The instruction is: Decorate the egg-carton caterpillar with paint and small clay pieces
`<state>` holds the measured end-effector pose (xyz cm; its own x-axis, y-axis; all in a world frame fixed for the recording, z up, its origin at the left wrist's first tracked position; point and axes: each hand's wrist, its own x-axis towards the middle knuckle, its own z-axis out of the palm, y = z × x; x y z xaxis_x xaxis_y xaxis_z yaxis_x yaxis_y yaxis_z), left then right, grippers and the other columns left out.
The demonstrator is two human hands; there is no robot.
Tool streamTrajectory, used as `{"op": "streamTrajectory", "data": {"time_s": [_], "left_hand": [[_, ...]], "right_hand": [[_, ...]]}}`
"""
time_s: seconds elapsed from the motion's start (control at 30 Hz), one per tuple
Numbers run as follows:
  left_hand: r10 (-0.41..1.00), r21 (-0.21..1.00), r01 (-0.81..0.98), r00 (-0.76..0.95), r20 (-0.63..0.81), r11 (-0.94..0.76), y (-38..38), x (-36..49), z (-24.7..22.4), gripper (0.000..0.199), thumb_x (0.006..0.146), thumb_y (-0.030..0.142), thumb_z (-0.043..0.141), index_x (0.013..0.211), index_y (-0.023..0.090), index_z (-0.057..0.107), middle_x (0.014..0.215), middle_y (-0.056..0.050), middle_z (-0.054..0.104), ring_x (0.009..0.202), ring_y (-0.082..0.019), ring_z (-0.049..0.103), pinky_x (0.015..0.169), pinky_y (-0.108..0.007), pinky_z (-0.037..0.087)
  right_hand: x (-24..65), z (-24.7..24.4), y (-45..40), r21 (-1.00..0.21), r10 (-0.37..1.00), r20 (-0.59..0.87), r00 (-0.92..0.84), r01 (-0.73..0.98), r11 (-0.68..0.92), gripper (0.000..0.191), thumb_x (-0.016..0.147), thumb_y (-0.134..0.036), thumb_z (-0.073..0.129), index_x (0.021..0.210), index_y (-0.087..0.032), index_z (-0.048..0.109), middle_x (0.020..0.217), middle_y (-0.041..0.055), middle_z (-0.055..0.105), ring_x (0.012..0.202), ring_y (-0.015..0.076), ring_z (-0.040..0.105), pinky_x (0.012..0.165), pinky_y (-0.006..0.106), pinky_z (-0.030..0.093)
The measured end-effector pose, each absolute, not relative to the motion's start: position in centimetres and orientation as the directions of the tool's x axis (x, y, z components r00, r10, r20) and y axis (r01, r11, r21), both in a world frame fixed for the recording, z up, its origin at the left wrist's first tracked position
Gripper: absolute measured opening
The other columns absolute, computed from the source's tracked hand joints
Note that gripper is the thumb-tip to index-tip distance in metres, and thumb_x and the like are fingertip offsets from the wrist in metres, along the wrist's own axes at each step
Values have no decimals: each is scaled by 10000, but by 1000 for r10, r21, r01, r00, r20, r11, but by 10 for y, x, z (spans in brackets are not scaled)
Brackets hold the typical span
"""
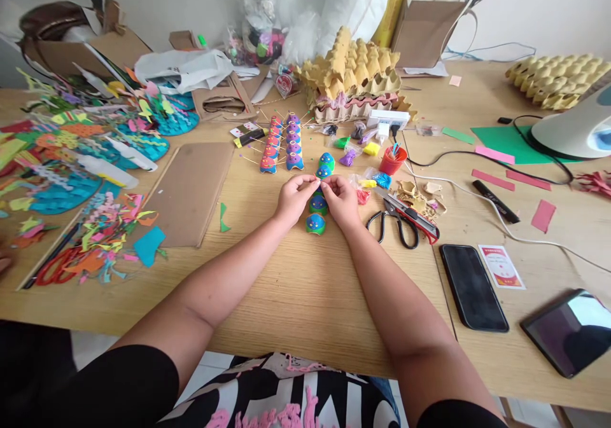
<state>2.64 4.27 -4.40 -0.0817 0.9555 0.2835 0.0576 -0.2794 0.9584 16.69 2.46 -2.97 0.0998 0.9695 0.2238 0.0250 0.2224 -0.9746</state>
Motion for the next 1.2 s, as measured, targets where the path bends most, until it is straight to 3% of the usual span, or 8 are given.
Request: {"op": "streamTrajectory", "data": {"time_s": [0.13,0.27,0.37,0.53,0.93,1.2], "left_hand": [[964,965,-53,-84,251,-256,43,28,-42,225,882,416,768,937,199,789,1039,-68,796,1048,-201,717,1014,-331,549],[969,959,-149,-96,227,-240,42,27,-41,268,918,358,727,1145,217,753,1006,-40,757,972,-160,697,935,-283,554],[968,957,-149,-56,244,-249,42,26,-41,336,907,311,739,1233,233,724,996,-28,729,984,-162,691,971,-293,547],[957,956,-50,-2,291,-290,41,26,-45,255,905,330,744,1136,223,765,1112,-63,755,1109,-201,690,1075,-337,528],[975,969,-104,-5,223,-223,38,29,-39,137,890,311,753,960,194,754,988,-47,780,971,-164,707,971,-310,547],[973,965,-133,17,229,-225,41,30,-43,181,872,350,786,943,192,735,946,-34,766,927,-157,703,929,-296,548]], "right_hand": [[167,-29,23,-977,972,213,99,33,211,292,829,-495,751,870,-223,652,739,-26,600,649,119,495,632,289,437],[167,-30,24,-981,976,196,90,20,195,313,827,-513,756,865,-227,634,727,-27,586,649,124,497,627,290,444],[167,-31,25,-978,973,208,98,12,207,301,830,-500,749,871,-224,638,739,-27,587,653,120,496,642,290,449],[167,-29,24,-976,971,217,100,29,215,282,843,-485,728,873,-220,637,753,-25,588,662,121,502,672,301,463],[167,-30,25,-975,970,221,104,11,221,271,837,-481,737,887,-229,650,806,-6,630,699,136,534,700,312,482],[168,-32,25,-976,974,210,90,-43,214,306,823,-505,768,887,-236,636,810,-18,628,720,133,554,700,302,468]]}}
